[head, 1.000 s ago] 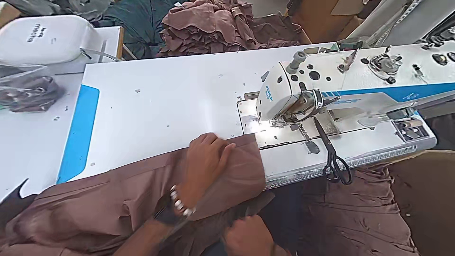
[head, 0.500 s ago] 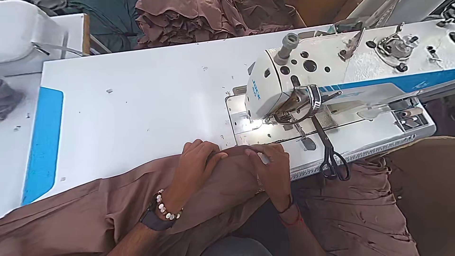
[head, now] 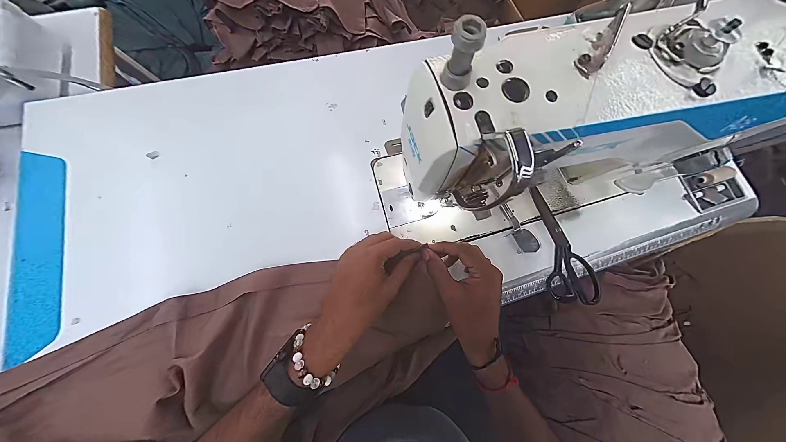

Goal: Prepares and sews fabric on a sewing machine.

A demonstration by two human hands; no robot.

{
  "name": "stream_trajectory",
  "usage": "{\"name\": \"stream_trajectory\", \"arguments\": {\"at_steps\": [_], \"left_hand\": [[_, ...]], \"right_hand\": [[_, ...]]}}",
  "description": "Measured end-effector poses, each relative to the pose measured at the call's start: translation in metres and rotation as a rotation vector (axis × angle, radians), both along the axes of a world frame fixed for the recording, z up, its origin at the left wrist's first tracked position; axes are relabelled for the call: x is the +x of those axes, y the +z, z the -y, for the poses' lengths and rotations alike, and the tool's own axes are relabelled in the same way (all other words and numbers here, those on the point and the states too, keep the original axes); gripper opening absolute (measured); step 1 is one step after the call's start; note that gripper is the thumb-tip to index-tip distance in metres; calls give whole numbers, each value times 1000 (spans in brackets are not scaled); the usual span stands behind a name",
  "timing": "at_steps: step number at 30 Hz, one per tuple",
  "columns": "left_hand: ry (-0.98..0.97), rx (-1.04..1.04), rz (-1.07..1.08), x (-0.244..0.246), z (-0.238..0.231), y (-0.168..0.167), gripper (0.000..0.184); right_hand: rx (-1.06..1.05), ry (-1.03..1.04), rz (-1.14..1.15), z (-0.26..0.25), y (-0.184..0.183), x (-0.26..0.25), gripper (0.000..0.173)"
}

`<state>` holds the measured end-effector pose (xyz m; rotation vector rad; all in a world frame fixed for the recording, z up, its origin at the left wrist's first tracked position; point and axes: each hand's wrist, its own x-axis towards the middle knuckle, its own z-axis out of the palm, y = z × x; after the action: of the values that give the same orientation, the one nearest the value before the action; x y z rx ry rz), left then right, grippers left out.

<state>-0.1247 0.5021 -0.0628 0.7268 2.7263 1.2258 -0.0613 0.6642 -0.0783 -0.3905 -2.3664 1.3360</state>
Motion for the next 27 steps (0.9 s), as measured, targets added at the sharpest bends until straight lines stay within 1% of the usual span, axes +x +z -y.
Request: {"name": "stream_trajectory", "arguments": {"at_steps": [2,7,10,13,16,19,23,25,27], "left_hand": [[28,0,-46,4,-1,2,22],[55,0,-160,8,-4,3,24],[52,-17,-220,8,-6,2,25],[67,-32,-237,7,-8,2,24],[104,9,-149,5,-9,0,24],[112,62,-82,4,-9,-2,25],[75,41,-87,2,-6,1,25],[46,-6,-60,1,-2,5,26],[40,-58,-13,1,0,9,26]], "right_hand": [[97,-35,-48,3,-2,-1,9],[453,-76,-159,10,2,-2,10],[525,-57,-154,10,7,0,12],[424,-22,-116,11,10,2,15],[161,12,-53,5,9,0,20],[-46,119,74,-8,8,-4,21],[-110,109,128,-11,12,-7,15],[-100,72,125,-8,11,-8,13],[-36,16,102,-3,10,-8,11]]}}
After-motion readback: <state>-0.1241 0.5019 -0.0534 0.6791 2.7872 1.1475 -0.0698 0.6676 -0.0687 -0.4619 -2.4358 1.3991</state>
